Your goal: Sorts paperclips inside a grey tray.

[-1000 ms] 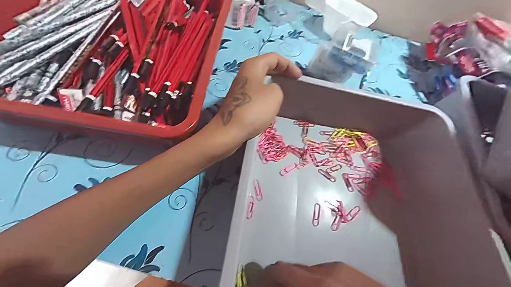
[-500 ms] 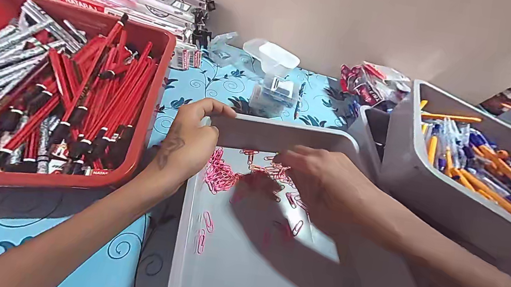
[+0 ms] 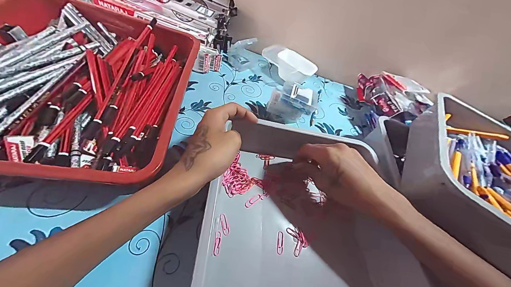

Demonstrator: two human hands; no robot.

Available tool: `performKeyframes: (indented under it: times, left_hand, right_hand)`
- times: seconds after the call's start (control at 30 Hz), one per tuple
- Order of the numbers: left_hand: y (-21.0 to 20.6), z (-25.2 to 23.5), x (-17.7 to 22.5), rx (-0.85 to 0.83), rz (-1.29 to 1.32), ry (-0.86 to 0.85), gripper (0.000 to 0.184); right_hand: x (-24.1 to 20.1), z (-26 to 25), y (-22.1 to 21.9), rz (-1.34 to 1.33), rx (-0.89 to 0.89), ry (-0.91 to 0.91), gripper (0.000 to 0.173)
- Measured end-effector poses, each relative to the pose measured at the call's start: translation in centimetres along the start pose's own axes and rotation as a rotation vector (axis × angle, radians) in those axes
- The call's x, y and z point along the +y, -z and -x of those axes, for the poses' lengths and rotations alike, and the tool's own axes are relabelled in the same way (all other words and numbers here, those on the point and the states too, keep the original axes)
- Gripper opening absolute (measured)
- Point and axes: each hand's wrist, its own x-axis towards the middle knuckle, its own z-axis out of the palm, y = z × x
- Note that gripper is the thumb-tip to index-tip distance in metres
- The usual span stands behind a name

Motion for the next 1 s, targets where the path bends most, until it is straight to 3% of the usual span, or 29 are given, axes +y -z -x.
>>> performKeyframes:
  times: [0.2,0.3,0.4,0.5,0.7,0.83,1.0]
  left_hand:
    - [-0.1,-0.6,0.3,-0.011,0.007,0.044,0.038]
    - [-0.1,-0.9,0.6,-0.011,0.017,0.076,0.036]
    - [-0.1,-1.0,0.4,-0.005,0.019,0.063,0.036]
    - [-0.1,-0.9,0.6,-0.009,0.007,0.075,0.035]
    - [0.0,-0.8,0.6,-0.005,0.014,0.082,0.035]
    - [-0.1,-0.8,0.7,-0.016,0.009,0.073,0.034]
    - [0.0,-0.8,0.8,-0.014,0.017,0.085,0.034]
  right_hand:
    - [-0.6,-0.2,1.1,-0.459,-0.034,-0.051,0.019]
    - [0.4,0.0,0.7,-0.200,0.080,0.014,0.020]
    - [1.2,0.0,0.0,-0.088,0.035,0.014,0.014]
    - [1.0,0.0,-0.2,-0.088,-0.078,0.001,0.018]
    - [0.9,0.3,0.2,-0.134,-0.064,-0.048,0.023]
    - [0.3,0.3,-0.1,-0.180,-0.200,-0.123,0.011]
    - [-0.6,0.2,0.5,-0.200,-0.102,-0.135,0.006]
